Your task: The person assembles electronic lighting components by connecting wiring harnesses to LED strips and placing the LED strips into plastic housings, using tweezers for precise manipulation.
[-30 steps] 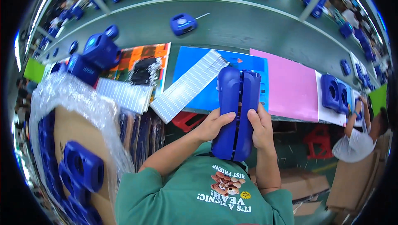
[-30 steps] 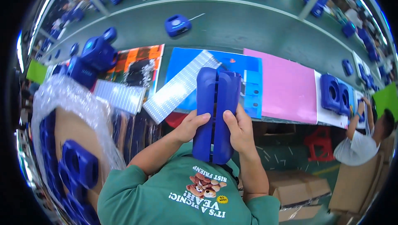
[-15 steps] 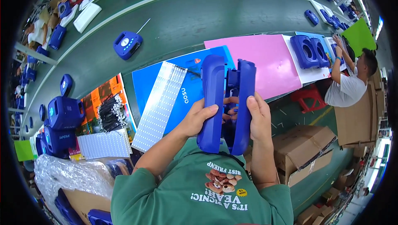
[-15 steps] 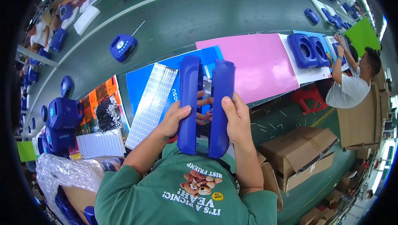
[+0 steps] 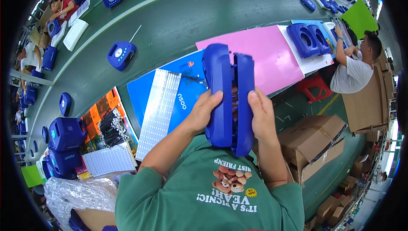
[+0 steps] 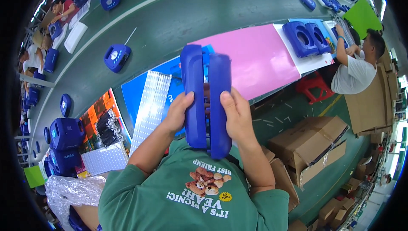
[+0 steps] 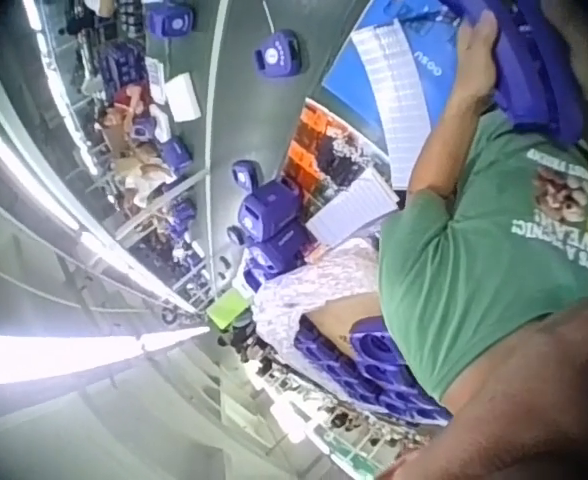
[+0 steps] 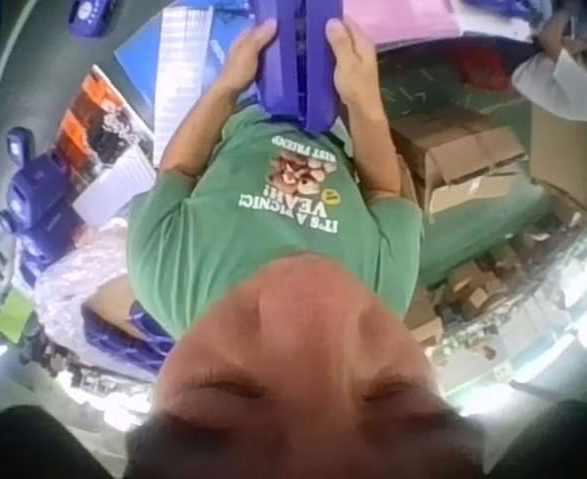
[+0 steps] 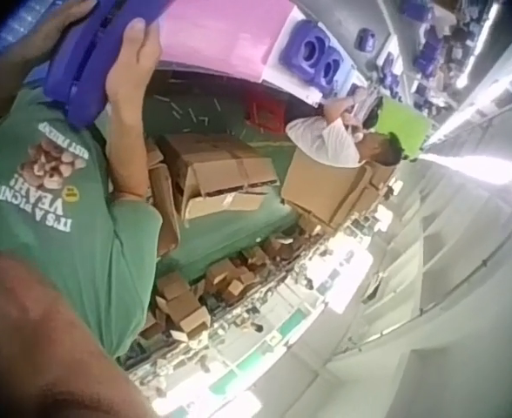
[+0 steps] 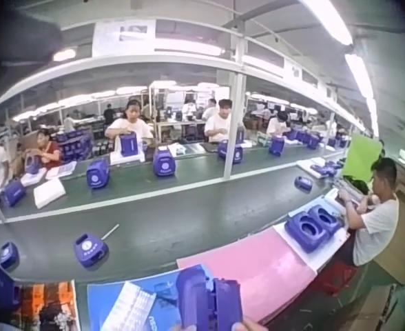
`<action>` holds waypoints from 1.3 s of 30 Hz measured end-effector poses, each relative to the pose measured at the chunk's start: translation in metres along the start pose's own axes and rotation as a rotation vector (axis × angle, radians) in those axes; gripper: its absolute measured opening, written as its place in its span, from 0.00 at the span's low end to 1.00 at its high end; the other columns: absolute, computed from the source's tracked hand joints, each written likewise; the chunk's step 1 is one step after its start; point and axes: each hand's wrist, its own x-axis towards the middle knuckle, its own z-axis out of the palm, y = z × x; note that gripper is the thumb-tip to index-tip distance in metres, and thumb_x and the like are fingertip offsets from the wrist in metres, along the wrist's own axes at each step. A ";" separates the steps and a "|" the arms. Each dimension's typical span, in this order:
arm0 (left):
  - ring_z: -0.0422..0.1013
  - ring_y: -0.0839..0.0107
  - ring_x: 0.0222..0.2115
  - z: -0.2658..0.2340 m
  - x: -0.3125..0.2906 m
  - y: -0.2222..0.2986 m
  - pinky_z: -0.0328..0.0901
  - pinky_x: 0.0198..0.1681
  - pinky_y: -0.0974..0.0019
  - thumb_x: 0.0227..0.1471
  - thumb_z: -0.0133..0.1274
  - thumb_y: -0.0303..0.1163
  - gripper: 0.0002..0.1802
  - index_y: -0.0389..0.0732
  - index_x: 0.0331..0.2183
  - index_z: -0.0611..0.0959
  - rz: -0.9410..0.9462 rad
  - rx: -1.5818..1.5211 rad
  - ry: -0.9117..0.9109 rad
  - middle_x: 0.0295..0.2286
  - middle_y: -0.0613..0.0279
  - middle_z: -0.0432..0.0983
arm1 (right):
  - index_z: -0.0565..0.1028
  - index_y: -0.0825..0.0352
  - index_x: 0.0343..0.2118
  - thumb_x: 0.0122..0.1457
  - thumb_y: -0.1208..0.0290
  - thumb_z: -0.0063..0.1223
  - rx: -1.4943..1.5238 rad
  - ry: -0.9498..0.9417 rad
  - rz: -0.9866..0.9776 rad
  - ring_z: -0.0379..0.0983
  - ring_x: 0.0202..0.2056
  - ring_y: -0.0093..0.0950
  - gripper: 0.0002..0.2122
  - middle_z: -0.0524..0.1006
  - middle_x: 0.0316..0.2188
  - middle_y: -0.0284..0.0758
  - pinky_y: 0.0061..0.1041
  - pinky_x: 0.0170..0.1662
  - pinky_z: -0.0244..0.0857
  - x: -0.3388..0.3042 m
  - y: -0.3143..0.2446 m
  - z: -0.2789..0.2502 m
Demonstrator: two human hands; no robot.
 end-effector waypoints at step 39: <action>0.59 0.67 0.52 -0.023 -0.036 -0.034 0.53 0.55 0.66 0.59 0.31 0.50 0.34 0.33 0.56 0.55 -0.243 0.091 -0.296 0.52 0.51 0.60 | 0.63 0.76 0.50 0.59 0.67 0.46 0.068 0.252 0.003 0.65 0.43 0.21 0.20 0.70 0.42 0.38 0.20 0.47 0.59 -0.023 0.042 0.008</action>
